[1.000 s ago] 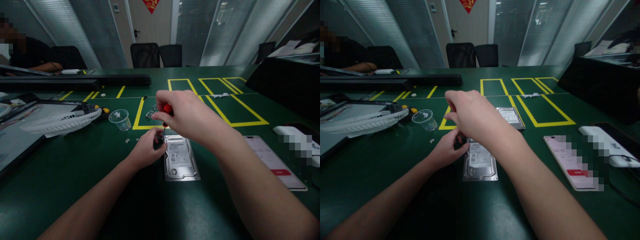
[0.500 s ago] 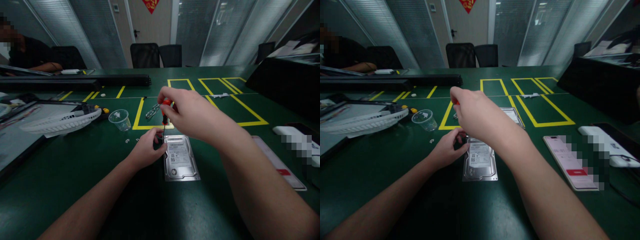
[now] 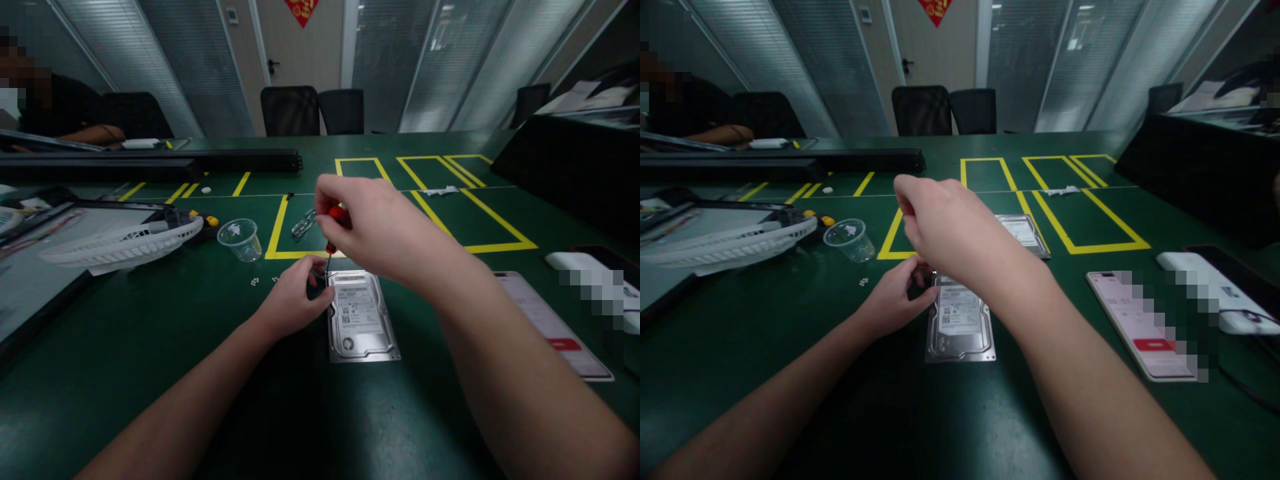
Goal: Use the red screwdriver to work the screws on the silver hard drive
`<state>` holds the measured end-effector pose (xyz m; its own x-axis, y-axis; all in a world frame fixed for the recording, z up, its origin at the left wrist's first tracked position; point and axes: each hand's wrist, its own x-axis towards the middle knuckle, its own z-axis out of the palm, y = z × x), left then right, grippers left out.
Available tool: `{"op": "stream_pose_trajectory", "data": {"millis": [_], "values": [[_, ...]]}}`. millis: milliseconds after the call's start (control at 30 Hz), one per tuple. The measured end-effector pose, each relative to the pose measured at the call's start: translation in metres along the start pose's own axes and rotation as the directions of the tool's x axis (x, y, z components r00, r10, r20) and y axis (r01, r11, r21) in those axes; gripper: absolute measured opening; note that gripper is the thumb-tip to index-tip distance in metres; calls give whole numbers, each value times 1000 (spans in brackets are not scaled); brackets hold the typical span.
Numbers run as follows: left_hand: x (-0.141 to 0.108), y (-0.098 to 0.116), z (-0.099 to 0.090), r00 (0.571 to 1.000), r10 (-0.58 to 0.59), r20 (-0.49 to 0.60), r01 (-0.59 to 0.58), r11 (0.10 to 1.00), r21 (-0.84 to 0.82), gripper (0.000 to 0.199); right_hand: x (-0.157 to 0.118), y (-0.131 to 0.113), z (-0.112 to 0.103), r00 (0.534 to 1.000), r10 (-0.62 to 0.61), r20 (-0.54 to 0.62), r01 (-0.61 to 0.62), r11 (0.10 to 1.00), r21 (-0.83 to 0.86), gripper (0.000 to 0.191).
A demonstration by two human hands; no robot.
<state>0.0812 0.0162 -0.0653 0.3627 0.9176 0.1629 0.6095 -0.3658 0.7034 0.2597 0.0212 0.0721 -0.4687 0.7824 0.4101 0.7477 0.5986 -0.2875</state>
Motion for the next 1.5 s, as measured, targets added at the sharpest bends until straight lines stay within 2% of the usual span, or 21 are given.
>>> {"op": "stream_pose_trajectory", "data": {"millis": [200, 333, 533, 700, 967, 1267, 1500], "values": [[0, 0, 1, 1000, -1, -8, 1, 1000, 13, 32, 1, -1, 1, 999, 46, 2, -46, 999, 15, 9], [0, -1, 2, 1000, -6, -5, 6, 1000, 17, 31, 3, 0, 2, 997, 78, 18, -79, 996, 31, 15], [0, -3, 2, 1000, 5, -6, -5, 1000, 7, 37, 1, 2, 3, 999, 50, -15, -50, 998, 36, 8], [1, -1, 2, 1000, 7, -9, -7, 1000, -1, 32, 1, 3, 3, 998, 42, -54, -41, 999, 24, 1], [0, 2, 1, 1000, 6, 1, -6, 1000, 14, 33, -1, 0, 0, 1000, 21, 0, -21, 999, 32, 13], [0, -3, 1, 1000, 4, -4, -3, 1000, 20, 38, 2, 0, -2, 994, 98, 53, -100, 994, 36, 23], [-1, -4, 1, 1000, 16, -6, -16, 1000, 17, 44, 0, 4, 0, 999, 46, -7, -46, 999, 17, 17]]}}
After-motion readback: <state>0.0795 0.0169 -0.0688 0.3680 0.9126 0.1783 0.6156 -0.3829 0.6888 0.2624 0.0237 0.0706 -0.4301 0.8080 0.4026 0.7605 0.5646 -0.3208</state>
